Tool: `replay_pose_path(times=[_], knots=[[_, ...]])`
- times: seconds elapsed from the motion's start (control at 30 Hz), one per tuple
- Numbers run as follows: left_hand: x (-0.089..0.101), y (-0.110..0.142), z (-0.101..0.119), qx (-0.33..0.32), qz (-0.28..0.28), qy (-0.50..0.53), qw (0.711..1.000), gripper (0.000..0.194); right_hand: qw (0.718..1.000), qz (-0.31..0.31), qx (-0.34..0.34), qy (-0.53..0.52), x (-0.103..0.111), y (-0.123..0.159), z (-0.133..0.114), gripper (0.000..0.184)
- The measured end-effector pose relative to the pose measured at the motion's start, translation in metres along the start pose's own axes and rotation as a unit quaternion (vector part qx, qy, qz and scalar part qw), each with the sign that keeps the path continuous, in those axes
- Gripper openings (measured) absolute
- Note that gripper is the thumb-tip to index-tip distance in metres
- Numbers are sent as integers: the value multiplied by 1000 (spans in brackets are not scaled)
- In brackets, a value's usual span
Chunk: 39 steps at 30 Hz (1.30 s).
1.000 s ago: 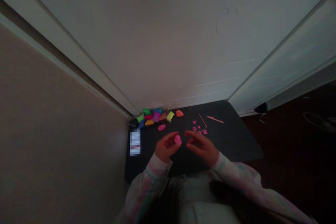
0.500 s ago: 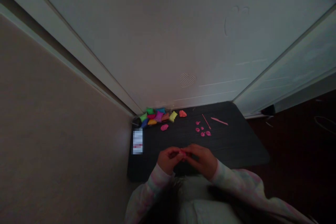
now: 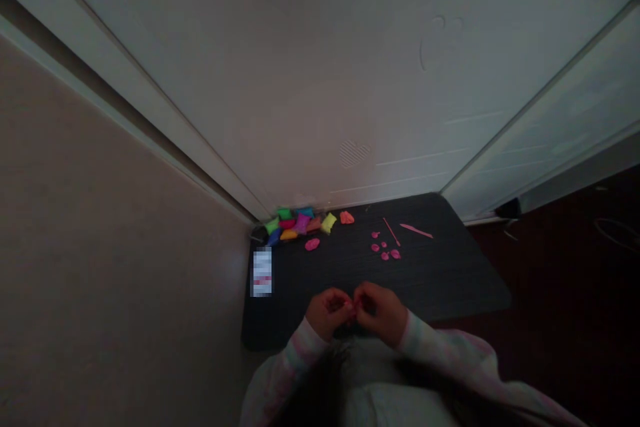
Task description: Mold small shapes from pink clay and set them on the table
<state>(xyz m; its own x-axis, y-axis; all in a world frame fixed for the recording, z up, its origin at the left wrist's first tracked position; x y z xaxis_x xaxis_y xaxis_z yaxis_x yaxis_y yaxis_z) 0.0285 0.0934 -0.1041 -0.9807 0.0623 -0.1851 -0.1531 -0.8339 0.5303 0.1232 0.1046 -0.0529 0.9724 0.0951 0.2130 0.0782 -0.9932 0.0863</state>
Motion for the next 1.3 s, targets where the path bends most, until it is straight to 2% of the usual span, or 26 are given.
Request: replay_pose_path(times=[0.1, 0.23, 0.33, 0.43, 0.53, 0.67, 0.8, 0.9, 1.13, 1.3], knots=[[-1, 0, -4, 9, -3, -2, 1000, 28, 996, -4, -54, -75, -3, -1, 14, 7], [-2, 1, -7, 20, -8, 1, 1000, 30, 973, -11, -119, -196, -1, -5, 27, 13], [10, 0, -13, 26, 9, 5, 1000, 31, 953, 32, -138, -266, 29, -16, 31, 19], [35, -7, -19, 25, 55, 13, 998, 30, 938, 81, -137, -307, 69, -27, 33, 22], [60, -18, -23, 20, 102, 27, 994, 29, 935, 94, -145, -309, 85, -29, 36, 23], [70, -33, -21, 14, 138, 55, 989, 33, 939, 81, -159, -293, 65, -22, 40, 29], [57, -41, -17, 18, 136, 97, 986, 37, 943, 64, -167, -281, 35, -19, 45, 34], [45, -41, -14, 29, 119, 122, 985, 39, 946, 52, -166, -275, 22, -20, 45, 36], [27, -30, -13, 49, 77, 147, 985, 40, 950, 45, -160, -264, 17, -21, 46, 38], [21, -25, -15, 55, 63, 152, 985, 41, 953, 56, -163, -251, 15, -19, 52, 39]])
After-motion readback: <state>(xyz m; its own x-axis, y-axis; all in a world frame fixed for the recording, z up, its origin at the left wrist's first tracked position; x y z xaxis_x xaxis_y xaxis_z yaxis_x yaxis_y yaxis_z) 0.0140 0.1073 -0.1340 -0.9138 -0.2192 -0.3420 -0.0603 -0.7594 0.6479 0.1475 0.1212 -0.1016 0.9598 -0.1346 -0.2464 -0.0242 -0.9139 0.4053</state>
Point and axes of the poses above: each hand's wrist, its own y-axis away from the middle knuckle, its own x-axis out of the back of the hand, z = x × y, the point moved 10 cm from there along -y, towards the middle knuckle, and after that the axes turned 7 degrees about z, right-handed, at the moved point
